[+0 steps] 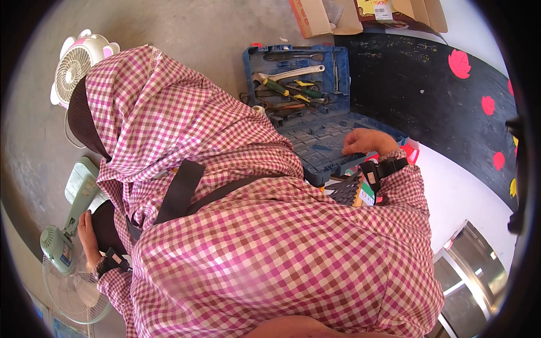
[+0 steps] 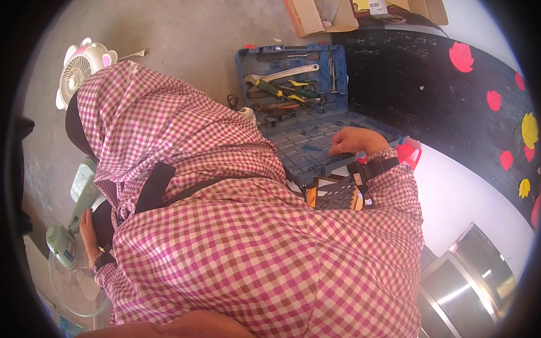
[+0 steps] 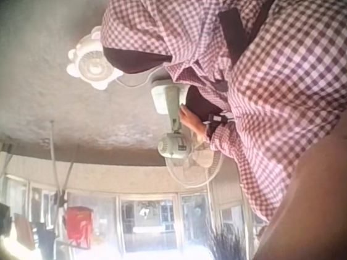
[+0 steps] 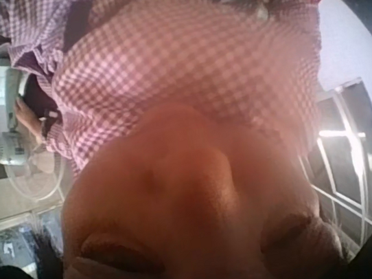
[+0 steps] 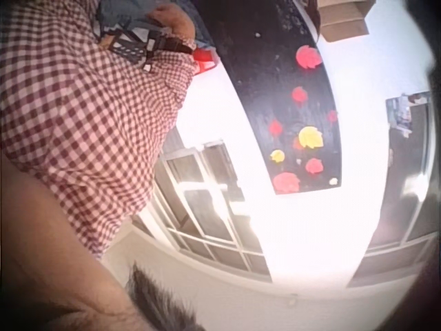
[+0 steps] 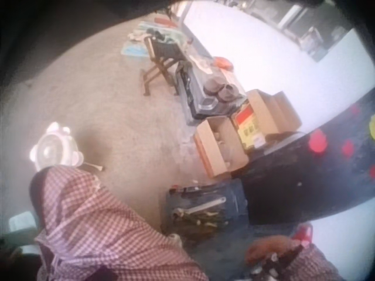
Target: The person sits on the floor and adjusts a light green table fan, then opens a blue toolbox to select tools. They pick up a socket wrench and a ratchet, briefly apply the socket wrench to the fan, and continue selecting additional tools from the case.
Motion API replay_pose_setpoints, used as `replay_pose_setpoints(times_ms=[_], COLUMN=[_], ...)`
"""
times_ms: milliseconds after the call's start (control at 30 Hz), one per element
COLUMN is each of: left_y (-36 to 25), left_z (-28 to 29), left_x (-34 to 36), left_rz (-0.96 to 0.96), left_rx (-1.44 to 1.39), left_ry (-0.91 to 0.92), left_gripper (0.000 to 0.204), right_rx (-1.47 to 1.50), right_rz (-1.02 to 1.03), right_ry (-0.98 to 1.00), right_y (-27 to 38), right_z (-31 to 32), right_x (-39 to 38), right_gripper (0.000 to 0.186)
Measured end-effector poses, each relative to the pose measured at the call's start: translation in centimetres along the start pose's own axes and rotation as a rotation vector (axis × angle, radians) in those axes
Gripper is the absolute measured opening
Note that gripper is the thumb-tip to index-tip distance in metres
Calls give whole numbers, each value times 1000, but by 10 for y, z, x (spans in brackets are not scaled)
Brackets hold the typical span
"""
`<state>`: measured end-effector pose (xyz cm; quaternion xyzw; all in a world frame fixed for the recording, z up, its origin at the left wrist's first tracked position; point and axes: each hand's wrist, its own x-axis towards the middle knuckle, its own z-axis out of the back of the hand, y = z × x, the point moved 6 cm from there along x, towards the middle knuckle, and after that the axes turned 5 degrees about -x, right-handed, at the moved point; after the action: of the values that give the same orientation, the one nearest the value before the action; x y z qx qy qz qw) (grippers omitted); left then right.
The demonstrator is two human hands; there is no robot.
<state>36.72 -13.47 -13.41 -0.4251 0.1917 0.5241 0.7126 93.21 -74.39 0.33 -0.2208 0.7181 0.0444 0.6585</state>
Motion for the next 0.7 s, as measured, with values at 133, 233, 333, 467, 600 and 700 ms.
replay_pose_setpoints(times_ms=[133, 233, 333, 467, 600, 700], left_y=[-1, -7, -7, -7, -4, 0], left_z=[3, 5, 9, 12, 12, 8], left_x=[2, 3, 3, 4, 3, 2], left_rz=[-2, -26, 35, 37, 41, 39], left_rx=[4, -46, -53, -31, -31, -35], left_ry=[-12, -5, -10, 24, 21, 26], left_gripper=[43, 44, 44, 42, 40, 39], right_rx=[-41, -46, -100, -79, -68, -70], right_rz=[-7, -11, -1, 23, 28, 22], right_ry=[-22, -15, -65, -91, -88, -94], right_y=[7, 5, 2, 0, 1, 2], right_z=[3, 4, 7, 6, 6, 8], right_x=[-2, -1, 2, 5, 5, 3], right_gripper=[27, 29, 32, 33, 32, 32])
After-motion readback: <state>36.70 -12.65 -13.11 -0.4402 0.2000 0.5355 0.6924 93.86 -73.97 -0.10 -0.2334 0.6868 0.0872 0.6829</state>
